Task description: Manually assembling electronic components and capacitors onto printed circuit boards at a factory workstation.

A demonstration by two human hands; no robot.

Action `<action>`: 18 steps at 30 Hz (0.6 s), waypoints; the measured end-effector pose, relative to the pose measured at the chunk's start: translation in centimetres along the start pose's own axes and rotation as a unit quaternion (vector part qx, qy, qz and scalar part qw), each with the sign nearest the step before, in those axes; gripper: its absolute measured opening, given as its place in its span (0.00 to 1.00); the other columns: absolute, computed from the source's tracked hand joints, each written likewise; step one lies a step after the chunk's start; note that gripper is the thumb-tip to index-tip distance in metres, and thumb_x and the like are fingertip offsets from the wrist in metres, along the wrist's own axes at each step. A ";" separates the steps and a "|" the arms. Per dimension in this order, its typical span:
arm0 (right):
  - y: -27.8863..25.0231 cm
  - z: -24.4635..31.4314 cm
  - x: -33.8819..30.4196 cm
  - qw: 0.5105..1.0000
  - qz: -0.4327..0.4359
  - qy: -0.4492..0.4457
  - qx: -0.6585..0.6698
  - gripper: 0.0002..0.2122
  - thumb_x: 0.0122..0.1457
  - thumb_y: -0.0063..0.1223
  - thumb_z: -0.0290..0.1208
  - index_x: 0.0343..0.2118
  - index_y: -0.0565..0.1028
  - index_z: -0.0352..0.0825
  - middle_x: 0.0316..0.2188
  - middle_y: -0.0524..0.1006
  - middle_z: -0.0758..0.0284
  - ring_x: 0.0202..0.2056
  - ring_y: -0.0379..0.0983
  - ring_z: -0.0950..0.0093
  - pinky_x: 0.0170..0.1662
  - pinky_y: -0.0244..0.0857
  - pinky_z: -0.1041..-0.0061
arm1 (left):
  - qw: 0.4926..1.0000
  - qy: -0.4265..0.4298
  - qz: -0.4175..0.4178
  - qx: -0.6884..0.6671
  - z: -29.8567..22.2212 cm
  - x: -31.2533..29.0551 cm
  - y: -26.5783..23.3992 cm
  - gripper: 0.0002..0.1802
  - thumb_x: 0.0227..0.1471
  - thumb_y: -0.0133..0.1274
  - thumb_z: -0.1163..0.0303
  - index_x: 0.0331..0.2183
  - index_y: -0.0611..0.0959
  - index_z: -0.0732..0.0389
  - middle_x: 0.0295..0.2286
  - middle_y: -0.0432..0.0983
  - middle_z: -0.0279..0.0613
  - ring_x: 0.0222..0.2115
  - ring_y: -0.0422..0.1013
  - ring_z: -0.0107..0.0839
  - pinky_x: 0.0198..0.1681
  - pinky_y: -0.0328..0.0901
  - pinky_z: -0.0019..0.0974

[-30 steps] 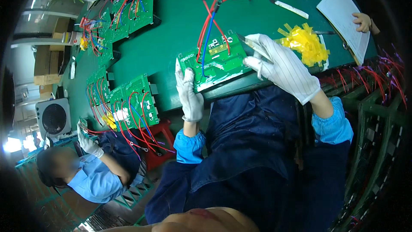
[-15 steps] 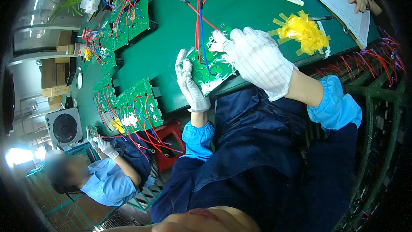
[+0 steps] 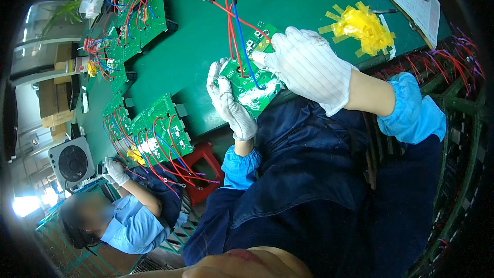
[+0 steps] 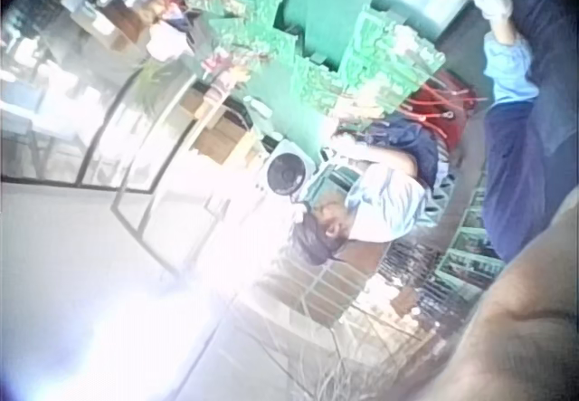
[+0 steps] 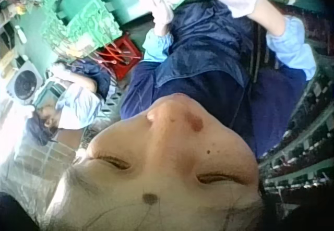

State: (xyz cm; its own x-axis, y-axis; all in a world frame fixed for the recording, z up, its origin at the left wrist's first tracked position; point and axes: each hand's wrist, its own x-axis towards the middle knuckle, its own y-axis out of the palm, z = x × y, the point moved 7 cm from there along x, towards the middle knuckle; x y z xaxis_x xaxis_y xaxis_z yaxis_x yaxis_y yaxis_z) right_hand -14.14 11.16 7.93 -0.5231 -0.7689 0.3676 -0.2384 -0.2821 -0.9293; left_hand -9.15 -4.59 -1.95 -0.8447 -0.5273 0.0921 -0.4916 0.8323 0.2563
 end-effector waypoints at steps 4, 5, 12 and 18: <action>1.0 -0.4 -0.3 0.991 0.091 0.046 0.084 0.20 0.57 0.52 0.31 0.54 0.74 0.43 0.25 0.71 0.65 0.25 0.72 0.68 0.27 0.67 0.69 | 1.000 -0.010 0.001 0.005 0.4 -0.1 -0.1 0.25 0.66 0.41 0.64 0.58 0.65 0.68 0.54 0.67 0.53 0.56 0.63 0.36 0.62 0.55 0.40; 1.1 -0.6 -0.4 0.987 0.116 0.048 0.099 0.20 0.58 0.52 0.31 0.55 0.73 0.43 0.24 0.72 0.64 0.24 0.73 0.67 0.27 0.67 0.68 | 1.000 -0.009 0.005 -0.005 0.7 -0.1 0.0 0.25 0.66 0.41 0.63 0.58 0.65 0.68 0.54 0.67 0.53 0.56 0.64 0.36 0.62 0.55 0.40; 1.1 -0.5 -0.1 0.975 0.173 0.080 0.118 0.20 0.61 0.51 0.35 0.57 0.71 0.46 0.21 0.75 0.62 0.22 0.75 0.65 0.24 0.68 0.67 | 0.999 -0.037 -0.010 -0.026 0.5 -0.4 -0.3 0.24 0.66 0.42 0.63 0.57 0.66 0.67 0.53 0.68 0.51 0.54 0.66 0.34 0.59 0.59 0.38; 1.9 -0.2 -0.2 0.979 0.158 0.096 0.087 0.19 0.62 0.49 0.36 0.57 0.72 0.48 0.21 0.75 0.63 0.22 0.74 0.64 0.23 0.68 0.67 | 0.997 -0.060 -0.024 -0.039 1.4 -0.1 -1.0 0.21 0.65 0.43 0.65 0.55 0.68 0.65 0.49 0.69 0.46 0.49 0.69 0.31 0.54 0.64 0.35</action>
State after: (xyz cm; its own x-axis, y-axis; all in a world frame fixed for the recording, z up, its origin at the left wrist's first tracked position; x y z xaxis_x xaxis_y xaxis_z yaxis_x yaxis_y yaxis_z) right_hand -14.68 10.93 6.09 -0.6960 -0.7166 0.0455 0.0942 -0.1540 -0.9836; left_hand -8.93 -5.12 -3.59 -0.8419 -0.5384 -0.0359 -0.5183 0.7882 0.3319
